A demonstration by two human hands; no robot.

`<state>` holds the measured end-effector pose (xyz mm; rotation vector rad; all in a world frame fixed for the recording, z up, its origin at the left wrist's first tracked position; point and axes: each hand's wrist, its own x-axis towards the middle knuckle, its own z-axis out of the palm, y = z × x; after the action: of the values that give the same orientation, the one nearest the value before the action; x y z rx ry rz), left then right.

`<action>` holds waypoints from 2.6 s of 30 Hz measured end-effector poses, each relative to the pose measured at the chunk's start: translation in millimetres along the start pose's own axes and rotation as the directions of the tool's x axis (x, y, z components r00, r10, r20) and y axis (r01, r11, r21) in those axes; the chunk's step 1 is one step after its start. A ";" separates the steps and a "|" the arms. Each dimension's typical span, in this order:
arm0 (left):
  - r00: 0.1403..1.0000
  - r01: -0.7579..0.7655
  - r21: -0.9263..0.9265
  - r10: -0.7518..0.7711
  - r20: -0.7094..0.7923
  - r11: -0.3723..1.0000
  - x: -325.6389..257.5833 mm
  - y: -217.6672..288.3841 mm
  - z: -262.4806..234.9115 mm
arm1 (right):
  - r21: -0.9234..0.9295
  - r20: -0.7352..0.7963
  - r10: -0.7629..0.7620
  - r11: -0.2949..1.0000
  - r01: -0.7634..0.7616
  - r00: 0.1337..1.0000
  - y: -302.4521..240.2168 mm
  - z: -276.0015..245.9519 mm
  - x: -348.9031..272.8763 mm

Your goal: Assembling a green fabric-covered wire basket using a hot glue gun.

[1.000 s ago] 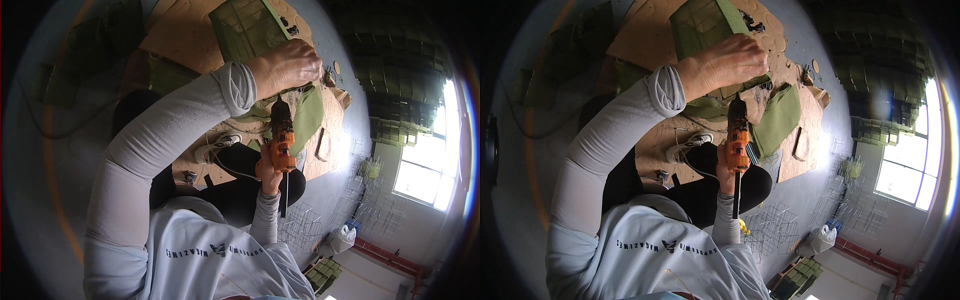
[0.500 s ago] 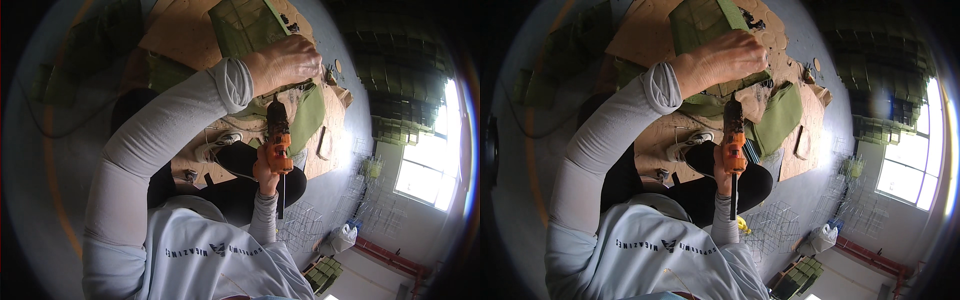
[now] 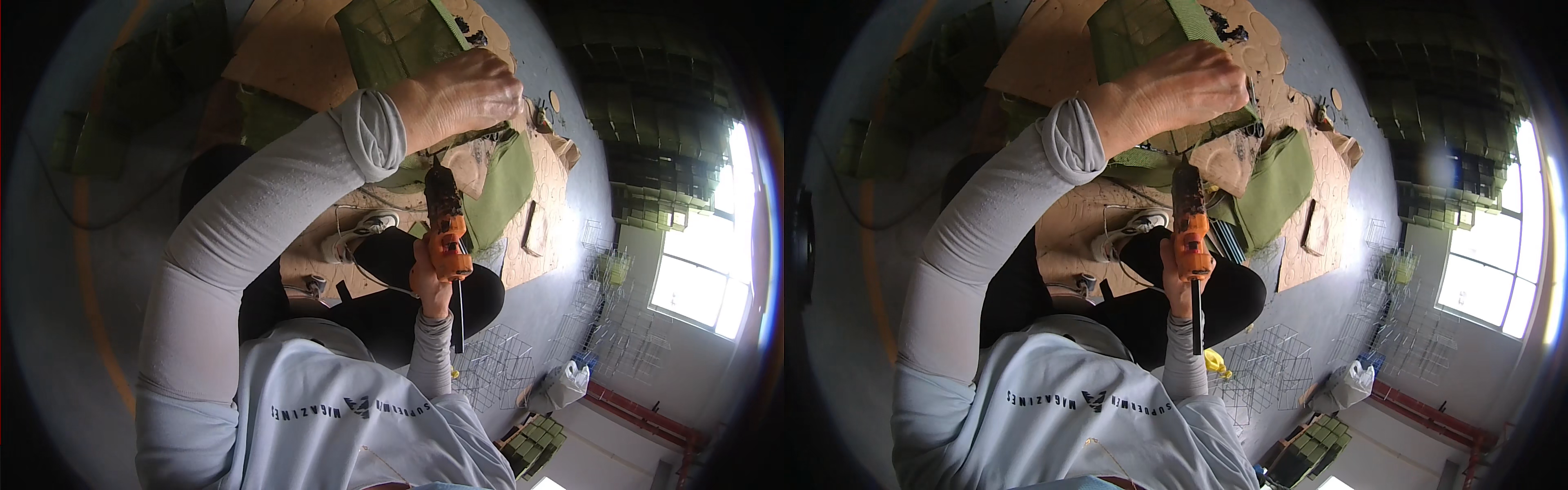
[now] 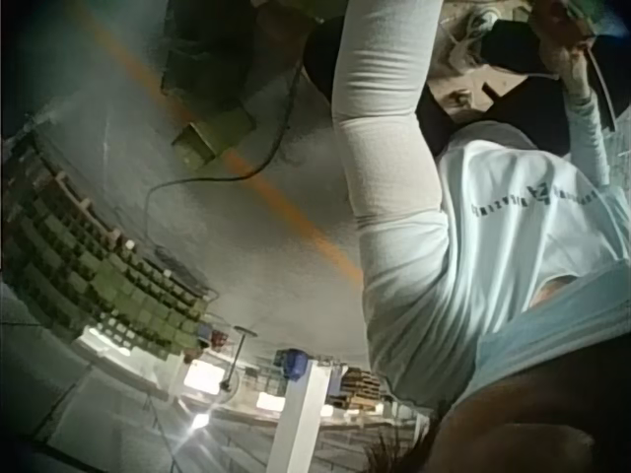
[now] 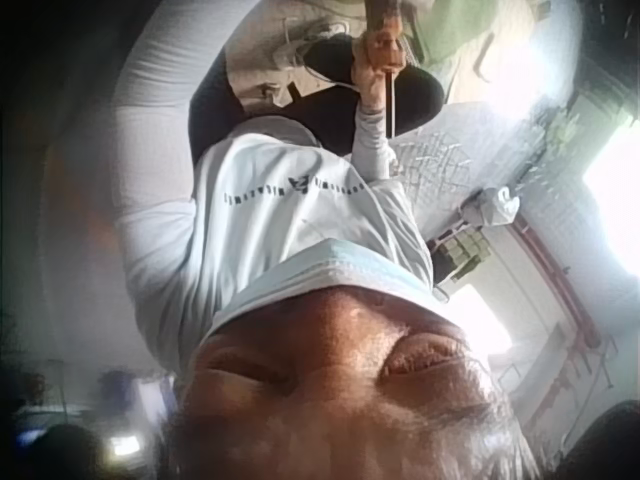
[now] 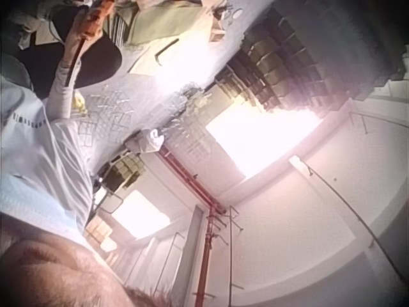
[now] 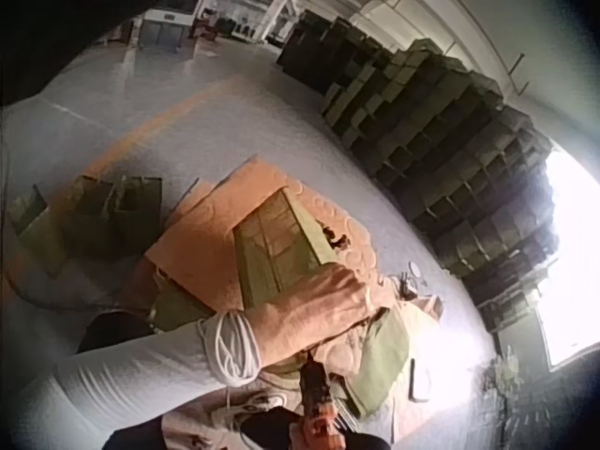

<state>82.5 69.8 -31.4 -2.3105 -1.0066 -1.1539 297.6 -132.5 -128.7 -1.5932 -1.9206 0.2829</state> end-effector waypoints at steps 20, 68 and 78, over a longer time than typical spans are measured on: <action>0.998 -0.025 0.004 0.025 -0.059 1.000 1.9 -1.7 4.7 | 0.222 0.213 0.396 0.871 -0.439 0.893 -17.2 -11.4 2.7; 0.944 0.100 -0.178 -0.037 0.328 0.979 71.1 -107.1 -60.4 | 0.944 0.084 0.404 0.261 -0.202 0.911 -4.9 -26.1 90.9; 0.921 0.301 -0.263 -0.207 0.331 0.917 60.7 -176.5 -55.3 | 0.925 0.359 0.391 -0.273 -0.266 0.847 63.7 79.3 212.0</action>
<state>-52.2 183.0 51.9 -2.7262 -1.3588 -1.1507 286.2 100.8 -156.6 -0.7608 -0.4093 1.5260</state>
